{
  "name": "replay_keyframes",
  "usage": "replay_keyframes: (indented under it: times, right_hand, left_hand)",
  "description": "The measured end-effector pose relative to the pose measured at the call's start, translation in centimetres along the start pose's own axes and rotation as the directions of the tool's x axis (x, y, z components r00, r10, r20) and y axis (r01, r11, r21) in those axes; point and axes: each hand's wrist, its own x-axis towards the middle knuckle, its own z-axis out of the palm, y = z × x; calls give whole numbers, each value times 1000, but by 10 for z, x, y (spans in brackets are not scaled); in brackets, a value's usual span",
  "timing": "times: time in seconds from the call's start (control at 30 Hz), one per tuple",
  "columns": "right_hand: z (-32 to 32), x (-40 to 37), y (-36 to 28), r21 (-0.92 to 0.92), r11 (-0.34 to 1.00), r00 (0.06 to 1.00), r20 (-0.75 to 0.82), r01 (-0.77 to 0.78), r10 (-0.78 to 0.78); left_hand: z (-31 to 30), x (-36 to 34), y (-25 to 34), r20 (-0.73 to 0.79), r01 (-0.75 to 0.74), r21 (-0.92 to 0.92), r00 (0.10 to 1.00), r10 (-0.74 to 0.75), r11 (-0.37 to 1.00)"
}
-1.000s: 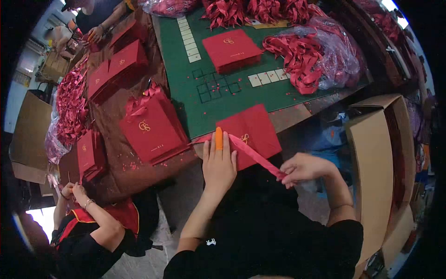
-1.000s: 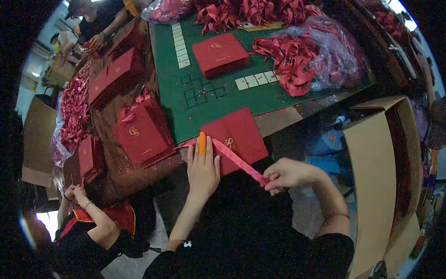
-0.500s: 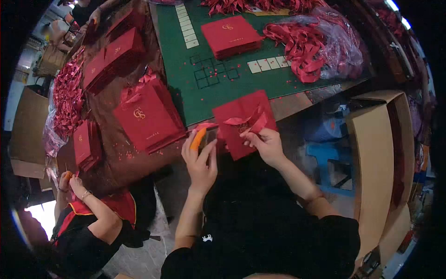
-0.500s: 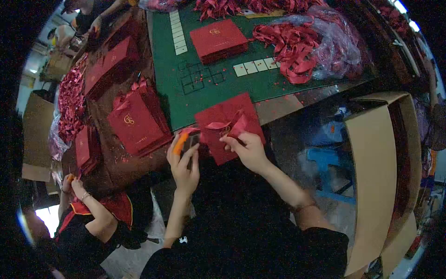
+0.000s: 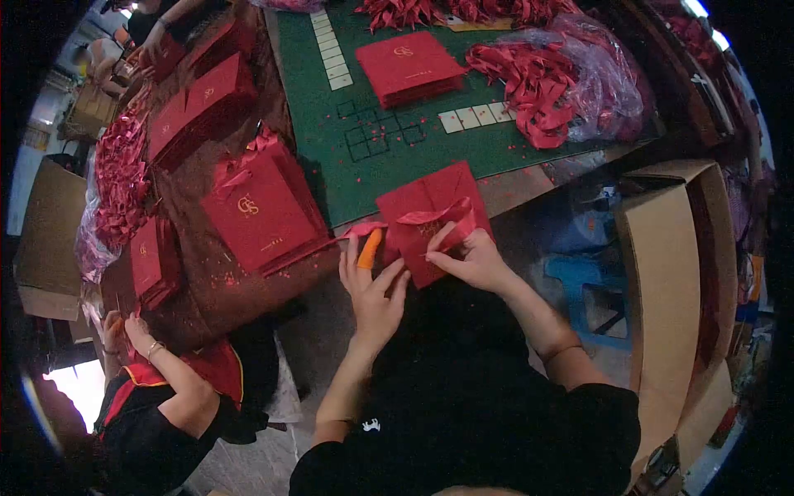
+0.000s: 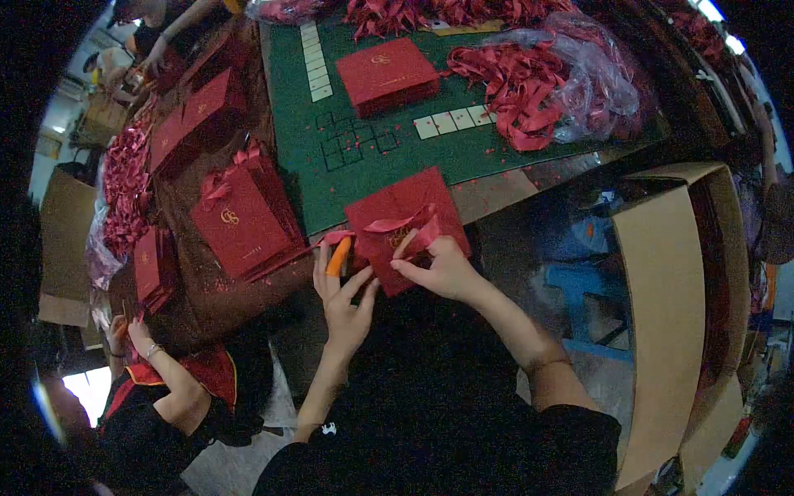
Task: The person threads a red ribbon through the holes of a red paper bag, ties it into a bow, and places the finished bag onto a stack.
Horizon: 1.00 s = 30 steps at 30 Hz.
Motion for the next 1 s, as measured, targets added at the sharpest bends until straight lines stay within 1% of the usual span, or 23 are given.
replay_keyframes:
  times: [0.07, 0.1, 0.17, 0.2, 0.27, 0.4, 0.5, 0.6, 0.67, 0.7, 0.8, 0.83, 0.87, 0.9, 0.97, 1.0]
  right_hand:
    - [-3, 0, 1, -119, 990, 996, 55, 77, -71]
    - [-5, 1, -2, -117, 990, 996, 56, 76, -70]
    - [-8, 2, -9, -63, 996, 990, 135, 59, -50]
    - [-8, 3, -8, -63, 996, 989, 135, 60, -51]
    - [-8, 4, -5, -106, 988, 985, 137, 115, -100]
    - [-5, 4, -3, -104, 988, 986, 137, 114, -99]
    - [-2, 2, -2, -96, 991, 990, 113, 92, -81]
    - [-1, 1, 2, -82, 989, 989, 87, 127, -119]
    - [0, 1, 2, -146, 979, 988, 86, 142, -130]
    - [0, 0, 0, -146, 979, 988, 85, 141, -130]
    - [0, 0, -2, -130, 978, 983, 107, 163, -150]
    - [1, 2, -1, -126, 976, 977, 141, 176, -158]
    - [1, 3, -2, -121, 975, 971, 176, 186, -164]
    - [1, 4, -3, -120, 975, 971, 177, 186, -164]
    - [0, 6, -5, -67, 992, 976, 198, 106, -91]
    - [1, 7, -5, -67, 992, 975, 201, 109, -93]
  left_hand:
    - [-4, 1, 5, 80, 83, -97, 994, -76, 992]
    - [-4, 2, 2, 136, 106, -126, 987, -88, 986]
    - [-4, 3, 4, 132, 135, -137, 984, -117, 981]
    - [-4, 4, 6, 127, 160, -151, 982, -141, 975]
    - [-2, 4, 5, 115, 155, -156, 984, -138, 975]
    - [0, 3, 7, 88, 152, -157, 986, -139, 976]
    - [-1, 2, 7, 103, 140, -132, 987, -127, 981]
    - [-3, 3, 14, 79, 114, -131, 991, -104, 985]
    - [-1, 1, 12, 76, 114, -153, 992, -104, 982]
    - [0, 0, 11, 72, 115, -174, 992, -104, 978]
    - [-1, 1, 13, 72, 104, -187, 993, -92, 977]
    - [-1, 2, 15, 72, 102, -188, 993, -90, 977]
    - [-2, 2, 17, 66, 55, -138, 997, -47, 989]
    - [-2, 4, 18, 60, 8, -87, 998, -3, 996]
    - [-3, 7, 18, 56, -11, -51, 998, 14, 999]
    - [-3, 10, 19, 56, -28, -17, 998, 29, 999]
